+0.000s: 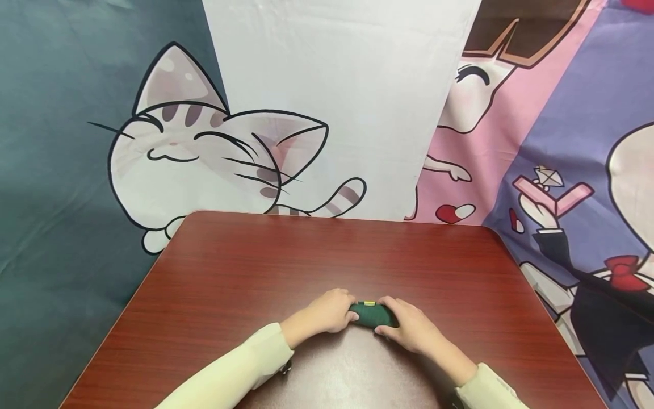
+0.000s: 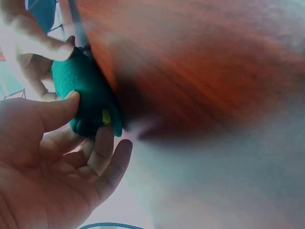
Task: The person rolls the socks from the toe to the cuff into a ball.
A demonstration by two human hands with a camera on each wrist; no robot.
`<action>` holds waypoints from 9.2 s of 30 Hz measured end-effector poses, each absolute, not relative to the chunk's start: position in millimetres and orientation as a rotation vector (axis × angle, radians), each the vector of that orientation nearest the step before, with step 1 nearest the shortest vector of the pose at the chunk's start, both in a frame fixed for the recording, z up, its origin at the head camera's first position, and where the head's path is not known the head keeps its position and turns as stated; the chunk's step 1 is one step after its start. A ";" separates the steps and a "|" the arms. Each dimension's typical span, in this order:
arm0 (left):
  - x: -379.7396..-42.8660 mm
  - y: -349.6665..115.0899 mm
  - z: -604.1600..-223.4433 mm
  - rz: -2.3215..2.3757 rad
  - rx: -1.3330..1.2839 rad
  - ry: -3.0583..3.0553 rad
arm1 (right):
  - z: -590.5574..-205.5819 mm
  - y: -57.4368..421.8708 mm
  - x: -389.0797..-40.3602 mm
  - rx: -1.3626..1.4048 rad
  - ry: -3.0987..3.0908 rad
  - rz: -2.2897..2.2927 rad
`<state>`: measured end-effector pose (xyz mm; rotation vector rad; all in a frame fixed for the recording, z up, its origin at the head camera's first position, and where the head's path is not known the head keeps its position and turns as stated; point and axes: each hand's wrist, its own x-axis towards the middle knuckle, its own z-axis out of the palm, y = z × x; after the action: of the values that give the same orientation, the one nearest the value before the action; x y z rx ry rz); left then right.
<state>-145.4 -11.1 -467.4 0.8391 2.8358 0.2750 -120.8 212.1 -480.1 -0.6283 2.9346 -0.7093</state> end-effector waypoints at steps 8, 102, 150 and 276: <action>-147.5 -11.9 -466.8 0.458 0.771 2.781 | -481.8 212.8 -123.2 -0.599 2.958 -0.688; -157.0 -37.7 -452.6 0.820 0.900 2.829 | -462.3 185.7 -156.5 -0.888 2.760 -1.017; -132.4 -44.3 -413.6 2.017 0.429 2.281 | -435.3 120.5 -144.8 -1.615 3.555 -1.327; -118.8 -68.7 -395.5 2.047 0.862 2.127 | -406.0 126.2 -148.4 -0.594 1.821 -2.204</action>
<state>-118.8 -68.7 -395.5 0.8624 2.1273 2.0466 -148.4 126.2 -406.0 -0.5936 1.8206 -2.2044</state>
